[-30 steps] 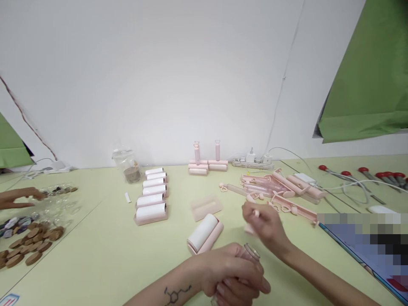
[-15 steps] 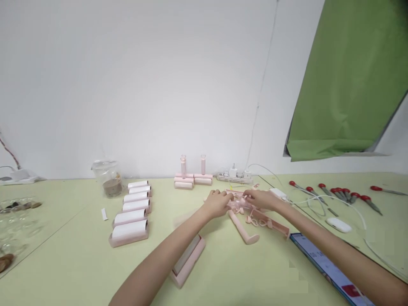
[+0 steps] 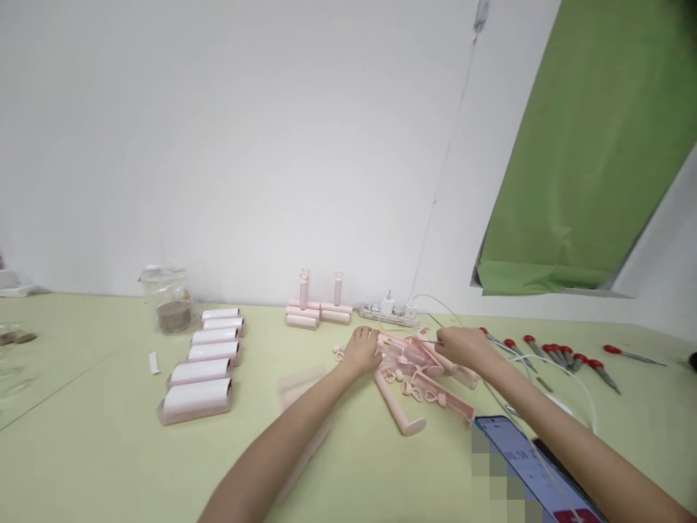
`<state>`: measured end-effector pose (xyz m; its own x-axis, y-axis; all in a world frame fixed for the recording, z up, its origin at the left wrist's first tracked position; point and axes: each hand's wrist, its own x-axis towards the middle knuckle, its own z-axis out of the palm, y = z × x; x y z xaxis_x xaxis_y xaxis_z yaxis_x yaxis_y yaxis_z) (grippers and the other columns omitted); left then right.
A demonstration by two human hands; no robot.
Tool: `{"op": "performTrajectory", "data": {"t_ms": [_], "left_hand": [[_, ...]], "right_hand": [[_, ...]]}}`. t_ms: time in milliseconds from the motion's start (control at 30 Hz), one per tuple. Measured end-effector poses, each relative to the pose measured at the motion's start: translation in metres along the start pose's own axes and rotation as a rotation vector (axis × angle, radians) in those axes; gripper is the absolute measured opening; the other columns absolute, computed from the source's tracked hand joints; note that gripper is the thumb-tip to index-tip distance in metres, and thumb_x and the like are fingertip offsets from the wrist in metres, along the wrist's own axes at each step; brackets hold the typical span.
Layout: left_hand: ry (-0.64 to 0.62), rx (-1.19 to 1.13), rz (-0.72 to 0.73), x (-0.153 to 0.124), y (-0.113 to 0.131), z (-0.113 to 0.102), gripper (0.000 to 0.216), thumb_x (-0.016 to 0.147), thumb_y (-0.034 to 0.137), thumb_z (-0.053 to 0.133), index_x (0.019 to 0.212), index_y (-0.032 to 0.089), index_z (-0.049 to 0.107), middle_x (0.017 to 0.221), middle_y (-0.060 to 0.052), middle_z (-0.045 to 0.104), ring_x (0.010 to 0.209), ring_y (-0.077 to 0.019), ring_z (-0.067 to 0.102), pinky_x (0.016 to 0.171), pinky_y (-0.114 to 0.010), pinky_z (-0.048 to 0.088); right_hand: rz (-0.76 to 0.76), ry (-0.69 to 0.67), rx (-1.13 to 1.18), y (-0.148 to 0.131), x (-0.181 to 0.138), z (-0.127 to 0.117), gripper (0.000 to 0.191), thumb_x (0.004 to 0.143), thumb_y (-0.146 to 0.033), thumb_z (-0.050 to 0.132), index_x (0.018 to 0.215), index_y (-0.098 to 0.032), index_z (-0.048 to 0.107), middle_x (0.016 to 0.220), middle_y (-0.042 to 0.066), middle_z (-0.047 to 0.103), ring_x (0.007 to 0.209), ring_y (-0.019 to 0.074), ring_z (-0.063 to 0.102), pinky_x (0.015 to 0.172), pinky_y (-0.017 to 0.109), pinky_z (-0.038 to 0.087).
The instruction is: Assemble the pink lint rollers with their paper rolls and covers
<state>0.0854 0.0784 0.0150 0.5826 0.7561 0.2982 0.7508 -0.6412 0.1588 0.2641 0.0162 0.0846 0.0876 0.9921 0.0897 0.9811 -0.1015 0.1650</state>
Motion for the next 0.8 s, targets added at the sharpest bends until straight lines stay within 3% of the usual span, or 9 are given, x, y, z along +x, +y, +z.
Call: {"op": "performTrajectory", "data": {"t_ms": [100,200,267,400,533,667,733,800], "left_hand": [[-0.024,0.018,-0.022,-0.043,-0.016,-0.032,0.031,0.079,0.028,0.045,0.108,0.015,0.046,0.109,-0.011,0.05,0.105,-0.024,0.043,0.088,-0.035,0.033],[-0.101,0.045,-0.122,-0.102,-0.03,-0.058,0.025,0.081,0.032,0.036,0.089,0.016,0.053,0.087,-0.009,0.057,0.082,-0.0236,0.054,0.072,-0.034,0.04],[-0.158,0.051,-0.196,-0.141,-0.036,-0.065,0.032,0.079,0.041,0.037,0.085,0.015,0.054,0.082,-0.01,0.058,0.077,-0.0253,0.055,0.065,-0.034,0.041],[-0.308,-0.199,-0.36,-0.189,-0.041,-0.06,0.055,0.064,0.051,0.054,0.105,0.015,0.048,0.099,-0.011,0.055,0.087,-0.028,0.053,0.068,-0.034,0.041],[-0.292,-0.403,-0.342,-0.198,-0.044,-0.05,0.068,0.056,0.041,0.063,0.116,0.02,0.041,0.111,-0.008,0.05,0.1,-0.0268,0.047,0.078,-0.032,0.039],[-0.27,-0.469,-0.298,-0.19,-0.046,-0.042,0.068,0.049,0.033,0.067,0.113,0.022,0.046,0.107,-0.006,0.047,0.092,-0.0248,0.05,0.076,-0.031,0.041],[-0.201,-0.577,-0.294,-0.182,-0.045,-0.038,0.057,0.052,0.03,0.066,0.107,0.024,0.049,0.103,-0.004,0.048,0.088,-0.0225,0.051,0.075,-0.03,0.041],[-0.088,-0.763,-0.346,-0.172,-0.042,-0.036,0.059,0.056,0.029,0.065,0.11,0.024,0.042,0.103,-0.004,0.049,0.086,-0.021,0.052,0.074,-0.03,0.042]], "right_hand": [[-0.03,0.052,0.117,-0.014,-0.027,0.002,0.034,0.087,-0.037,0.029,0.078,-0.019,0.056,0.069,0.005,0.06,0.06,0.0181,0.055,0.049,0.027,0.037],[-0.183,0.114,0.484,-0.044,-0.052,0.015,0.035,0.085,-0.045,0.027,0.08,-0.022,0.053,0.069,0.002,0.057,0.06,0.0167,0.052,0.049,0.025,0.035],[-0.305,0.108,0.751,-0.07,-0.062,0.026,0.033,0.084,-0.046,0.032,0.074,-0.021,0.05,0.066,0.0,0.052,0.06,0.0154,0.049,0.052,0.025,0.036],[-0.413,0.016,0.993,-0.118,-0.066,0.045,0.025,0.081,-0.042,0.041,0.069,-0.02,0.045,0.064,-0.003,0.046,0.06,0.0127,0.045,0.055,0.024,0.036],[-0.401,0.044,1.05,-0.139,-0.06,0.055,0.022,0.08,-0.041,0.041,0.083,-0.021,0.05,0.073,-0.002,0.049,0.065,0.0136,0.047,0.059,0.025,0.037],[-0.363,-0.008,1.046,-0.137,-0.059,0.067,0.027,0.08,-0.046,0.04,0.079,-0.021,0.052,0.072,-0.001,0.053,0.066,0.0148,0.048,0.058,0.025,0.036],[-0.347,0.004,1.093,-0.133,-0.059,0.072,0.029,0.081,-0.047,0.039,0.077,-0.021,0.052,0.072,0.0,0.054,0.067,0.0156,0.049,0.057,0.024,0.037],[-0.309,0.072,1.147,-0.128,-0.06,0.073,0.029,0.083,-0.045,0.035,0.077,-0.021,0.051,0.073,0.0,0.053,0.066,0.0151,0.048,0.056,0.023,0.037]]}}
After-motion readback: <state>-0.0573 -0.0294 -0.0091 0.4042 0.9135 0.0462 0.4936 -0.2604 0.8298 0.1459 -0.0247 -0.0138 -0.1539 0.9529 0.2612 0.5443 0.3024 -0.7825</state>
